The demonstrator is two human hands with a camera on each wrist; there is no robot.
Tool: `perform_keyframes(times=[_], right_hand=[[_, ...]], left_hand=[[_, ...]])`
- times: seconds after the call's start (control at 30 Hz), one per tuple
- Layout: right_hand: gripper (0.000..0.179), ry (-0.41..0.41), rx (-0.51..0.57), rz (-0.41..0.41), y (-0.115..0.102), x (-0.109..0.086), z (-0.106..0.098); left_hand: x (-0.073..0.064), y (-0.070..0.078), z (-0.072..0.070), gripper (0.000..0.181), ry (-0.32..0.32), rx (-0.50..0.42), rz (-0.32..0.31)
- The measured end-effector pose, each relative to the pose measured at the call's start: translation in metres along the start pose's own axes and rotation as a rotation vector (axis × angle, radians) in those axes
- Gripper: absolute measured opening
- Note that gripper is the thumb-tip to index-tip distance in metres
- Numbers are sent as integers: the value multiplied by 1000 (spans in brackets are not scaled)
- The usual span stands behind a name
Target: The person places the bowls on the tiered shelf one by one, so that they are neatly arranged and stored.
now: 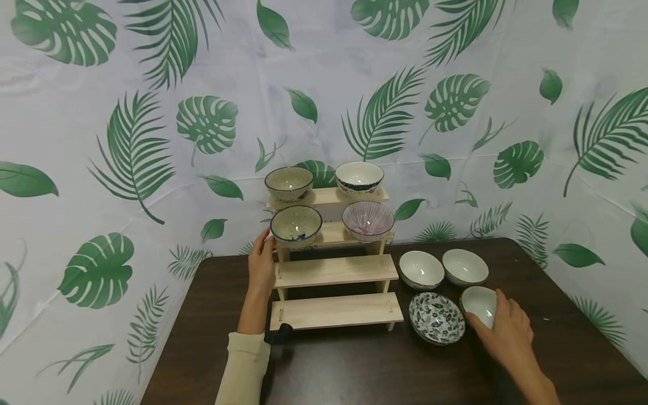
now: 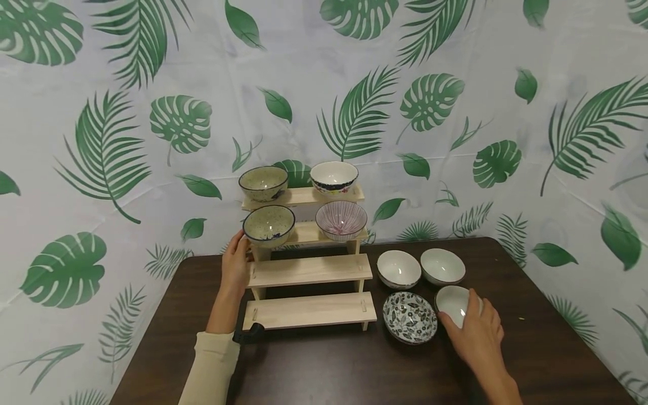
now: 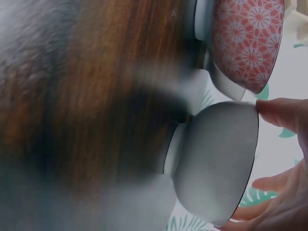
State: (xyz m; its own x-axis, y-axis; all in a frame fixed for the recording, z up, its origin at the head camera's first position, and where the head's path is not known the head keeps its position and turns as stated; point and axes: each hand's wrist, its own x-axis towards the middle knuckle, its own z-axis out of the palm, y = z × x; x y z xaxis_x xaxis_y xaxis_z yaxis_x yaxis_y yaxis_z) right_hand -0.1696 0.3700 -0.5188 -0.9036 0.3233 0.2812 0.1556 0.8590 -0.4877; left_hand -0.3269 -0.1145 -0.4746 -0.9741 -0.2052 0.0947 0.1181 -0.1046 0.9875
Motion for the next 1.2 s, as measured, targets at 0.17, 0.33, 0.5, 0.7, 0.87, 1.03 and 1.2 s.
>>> perform_keyframes(times=[0.17,0.33,0.5,0.7,0.87,1.03,1.2], right_hand=[[86,-10,8,32,-4,2,0],[90,-33,2,64,-6,3,-1],[96,-65,-17,66,-4,8,-2],[96,-76,-29,77,-2,14,-3],[96,-106,-33,110,-3,17,-2],[102,-98,-47,115,-3,17,0],[107,-99,-53,122,0,17,1]], left_hand=[[3,-2,-1,51,-2,0,-15],[3,-2,-1,53,-12,-1,-12],[-2,3,0,52,-1,7,3],[-6,8,2,51,-2,0,11],[-5,6,2,51,2,-4,11],[-5,6,1,52,-4,-9,15],[-1,0,0,52,-5,-19,14]])
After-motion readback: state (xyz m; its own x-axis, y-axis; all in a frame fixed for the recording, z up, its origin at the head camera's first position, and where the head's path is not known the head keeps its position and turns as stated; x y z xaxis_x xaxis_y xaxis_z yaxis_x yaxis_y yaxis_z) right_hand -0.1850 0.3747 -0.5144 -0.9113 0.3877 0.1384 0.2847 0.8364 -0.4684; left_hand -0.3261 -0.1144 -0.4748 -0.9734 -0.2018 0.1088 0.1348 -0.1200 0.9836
